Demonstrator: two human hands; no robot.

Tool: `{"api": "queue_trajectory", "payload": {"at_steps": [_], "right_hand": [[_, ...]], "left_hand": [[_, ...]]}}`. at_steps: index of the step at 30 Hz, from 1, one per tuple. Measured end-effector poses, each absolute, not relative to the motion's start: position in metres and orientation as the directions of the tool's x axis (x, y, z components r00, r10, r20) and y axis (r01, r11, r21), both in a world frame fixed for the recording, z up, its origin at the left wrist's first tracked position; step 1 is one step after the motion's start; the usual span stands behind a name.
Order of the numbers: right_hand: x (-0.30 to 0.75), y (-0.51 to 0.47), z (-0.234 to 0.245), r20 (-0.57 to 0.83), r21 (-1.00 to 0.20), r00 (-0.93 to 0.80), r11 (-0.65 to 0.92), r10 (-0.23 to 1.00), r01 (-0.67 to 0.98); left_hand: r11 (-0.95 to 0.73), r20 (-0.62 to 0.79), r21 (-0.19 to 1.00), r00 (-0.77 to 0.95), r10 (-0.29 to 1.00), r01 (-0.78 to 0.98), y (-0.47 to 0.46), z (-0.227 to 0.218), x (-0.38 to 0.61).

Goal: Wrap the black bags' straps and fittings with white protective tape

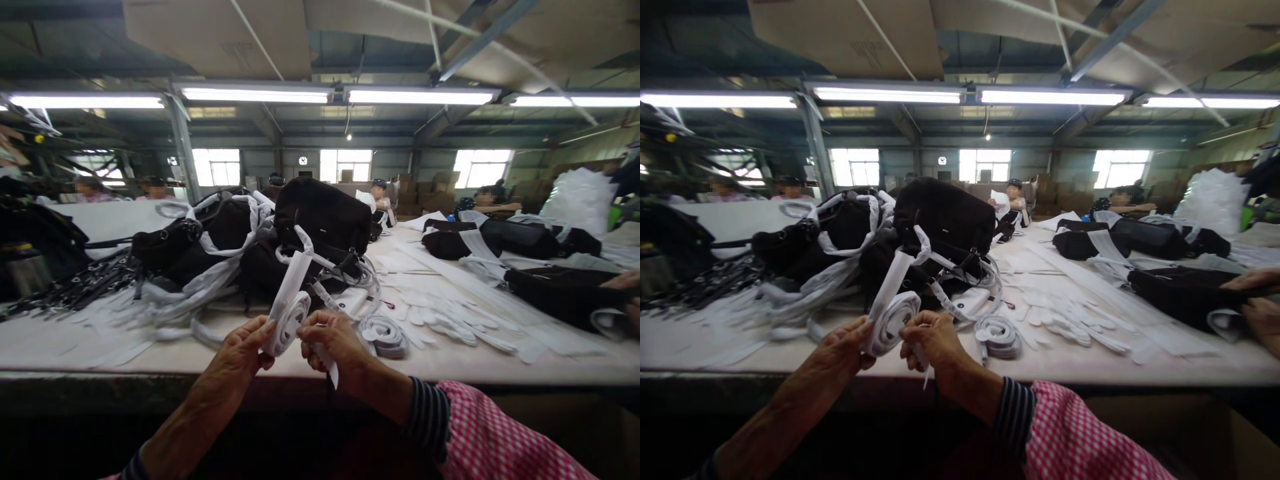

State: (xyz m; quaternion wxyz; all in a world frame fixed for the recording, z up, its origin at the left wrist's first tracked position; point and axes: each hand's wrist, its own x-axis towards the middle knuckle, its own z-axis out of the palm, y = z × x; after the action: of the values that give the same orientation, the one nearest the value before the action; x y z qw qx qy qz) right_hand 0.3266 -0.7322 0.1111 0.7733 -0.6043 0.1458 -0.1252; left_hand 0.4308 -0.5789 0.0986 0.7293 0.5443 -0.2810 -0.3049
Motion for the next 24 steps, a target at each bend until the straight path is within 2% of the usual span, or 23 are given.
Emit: {"api": "queue_trajectory", "payload": {"at_steps": [3, 8, 12, 14, 18, 22, 24], "right_hand": [[0.328, -0.73, 0.106, 0.004, -0.985, 0.938, 0.16, -0.347, 0.064], [0.31, -0.741, 0.089, 0.142, -0.987, 0.931, 0.02, -0.337, 0.158], [0.292, -0.755, 0.075, 0.229, -0.967, 0.914, -0.19, -0.335, 0.173], [0.286, -0.762, 0.067, 0.229, -0.952, 0.934, -0.263, -0.273, 0.156], [0.279, -0.773, 0.055, 0.129, -0.956, 0.991, -0.271, -0.037, 0.114], [0.276, -0.776, 0.051, 0.203, -0.915, 0.968, -0.324, 0.147, 0.241], [0.275, -0.774, 0.051, 0.25, -0.886, 0.954, -0.358, 0.167, 0.295]], "left_hand": [[0.184, 0.093, 0.98, 0.643, -0.76, 0.076, -0.585, 0.093, 0.431], [0.072, 0.16, 0.985, 0.655, -0.738, -0.159, -0.595, 0.091, 0.428], [-0.046, 0.302, 0.886, 0.65, -0.697, -0.461, -0.611, 0.082, 0.428], [-0.112, 0.383, 0.8, 0.644, -0.662, -0.59, -0.621, 0.07, 0.429], [-0.228, 0.446, 0.66, 0.617, -0.649, -0.716, -0.634, 0.038, 0.429], [-0.284, 0.458, 0.549, 0.567, -0.685, -0.786, -0.636, 0.019, 0.429], [-0.269, 0.451, 0.506, 0.517, -0.727, -0.82, -0.635, 0.018, 0.43]]}}
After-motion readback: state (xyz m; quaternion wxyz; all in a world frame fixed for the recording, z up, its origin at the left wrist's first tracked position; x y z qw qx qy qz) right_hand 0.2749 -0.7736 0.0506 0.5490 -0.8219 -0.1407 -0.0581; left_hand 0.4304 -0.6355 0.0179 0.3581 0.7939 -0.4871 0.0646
